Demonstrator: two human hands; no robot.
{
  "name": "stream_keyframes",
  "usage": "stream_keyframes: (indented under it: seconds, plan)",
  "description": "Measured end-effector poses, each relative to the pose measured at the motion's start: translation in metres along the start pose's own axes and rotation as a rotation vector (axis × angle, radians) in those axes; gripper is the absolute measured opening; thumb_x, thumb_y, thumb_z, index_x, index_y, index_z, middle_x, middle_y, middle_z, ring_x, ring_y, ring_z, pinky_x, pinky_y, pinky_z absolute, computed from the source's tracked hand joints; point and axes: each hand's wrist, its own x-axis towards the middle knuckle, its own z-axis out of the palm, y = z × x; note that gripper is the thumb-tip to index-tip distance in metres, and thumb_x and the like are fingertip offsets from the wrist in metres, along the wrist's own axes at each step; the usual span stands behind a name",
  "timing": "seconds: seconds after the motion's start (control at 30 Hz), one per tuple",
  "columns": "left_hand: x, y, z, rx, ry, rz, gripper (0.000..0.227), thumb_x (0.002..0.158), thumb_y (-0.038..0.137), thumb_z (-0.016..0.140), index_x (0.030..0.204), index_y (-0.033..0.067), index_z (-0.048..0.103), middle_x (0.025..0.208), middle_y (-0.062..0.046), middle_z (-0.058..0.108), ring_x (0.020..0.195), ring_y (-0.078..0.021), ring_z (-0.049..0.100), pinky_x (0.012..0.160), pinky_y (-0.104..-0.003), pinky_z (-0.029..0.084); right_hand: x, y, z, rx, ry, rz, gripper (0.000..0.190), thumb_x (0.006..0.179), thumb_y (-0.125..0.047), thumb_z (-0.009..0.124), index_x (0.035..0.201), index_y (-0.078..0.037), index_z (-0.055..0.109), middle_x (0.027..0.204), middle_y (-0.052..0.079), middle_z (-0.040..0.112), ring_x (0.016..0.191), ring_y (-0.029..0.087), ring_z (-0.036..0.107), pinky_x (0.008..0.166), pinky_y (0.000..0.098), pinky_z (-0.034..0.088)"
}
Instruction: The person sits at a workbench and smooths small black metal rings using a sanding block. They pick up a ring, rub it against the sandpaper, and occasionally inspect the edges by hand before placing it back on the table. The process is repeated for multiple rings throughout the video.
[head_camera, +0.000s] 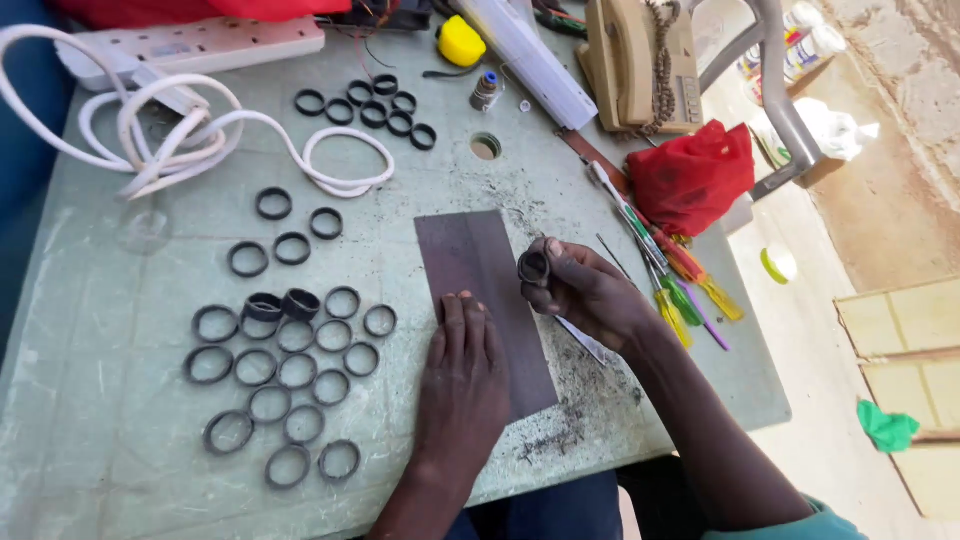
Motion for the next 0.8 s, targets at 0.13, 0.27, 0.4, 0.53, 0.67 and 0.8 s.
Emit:
stream_keyframes:
  seconds: [0.13, 0.27, 0.4, 0.53, 0.67, 0.8]
  plan:
    - [-0.003, 0.001, 0.005, -0.028, 0.003, 0.015, 0.054, 0.098, 0.021, 0.042, 0.143, -0.0081, 0.049, 0.151, -0.031, 0.049, 0.144, -0.0458, 0.043, 0.113, -0.045, 0.041, -0.024, -0.003, 0.008, 0.193, -0.033, 0.046, 0.026, 0.104, -0.03, 0.059, 0.093, -0.008, 0.051, 0.087, 0.004, 0.047, 0.068, 0.012, 0.045, 0.059, 0.0245, 0.035]
    - [-0.003, 0.001, 0.007, 0.0, 0.023, -0.01, 0.055, 0.099, 0.022, 0.043, 0.145, -0.0073, 0.048, 0.15, -0.028, 0.05, 0.144, -0.0425, 0.044, 0.112, -0.044, 0.041, -0.029, -0.004, 0.014, -0.321, 0.035, -0.042, 0.026, 0.103, -0.031, 0.06, 0.092, -0.008, 0.057, 0.079, -0.001, 0.049, 0.066, 0.008, 0.043, 0.056, 0.0228, 0.035]
    - [-0.004, -0.001, 0.007, -0.014, 0.037, -0.002, 0.054, 0.1, 0.023, 0.043, 0.145, -0.0063, 0.048, 0.15, -0.028, 0.05, 0.144, -0.0429, 0.044, 0.112, -0.044, 0.041, -0.039, -0.009, 0.026, -1.411, -0.086, -0.263, 0.031, 0.105, -0.036, 0.044, 0.105, -0.013, 0.065, 0.098, 0.009, 0.058, 0.084, 0.027, 0.061, 0.072, 0.0411, 0.047]
    - [-0.004, -0.001, 0.009, -0.045, 0.043, -0.005, 0.053, 0.1, 0.021, 0.044, 0.144, -0.0064, 0.048, 0.151, -0.028, 0.05, 0.144, -0.0436, 0.043, 0.115, -0.046, 0.04, -0.051, -0.014, 0.027, -1.33, -0.065, -0.256, 0.031, 0.103, -0.037, 0.049, 0.107, -0.007, 0.059, 0.104, 0.013, 0.058, 0.081, 0.027, 0.058, 0.07, 0.0403, 0.047]
    - [0.001, -0.003, -0.007, -0.044, 0.06, -0.014, 0.047, 0.098, 0.014, 0.041, 0.138, -0.0076, 0.052, 0.141, -0.027, 0.054, 0.14, -0.0417, 0.047, 0.106, -0.042, 0.042, -0.047, -0.003, 0.049, -1.271, 0.211, -0.31, 0.018, 0.095, -0.023, 0.069, 0.098, -0.005, 0.068, 0.092, 0.013, 0.064, 0.079, 0.025, 0.065, 0.069, 0.0346, 0.057]
    - [-0.006, -0.002, 0.008, 0.006, 0.028, 0.002, 0.054, 0.101, 0.02, 0.038, 0.148, -0.0051, 0.047, 0.153, -0.027, 0.048, 0.145, -0.0424, 0.042, 0.113, -0.044, 0.04, -0.045, 0.037, 0.051, -1.374, 0.235, -0.439, 0.014, 0.104, -0.02, 0.058, 0.1, -0.008, 0.064, 0.105, 0.011, 0.066, 0.095, 0.028, 0.064, 0.085, 0.0393, 0.052]
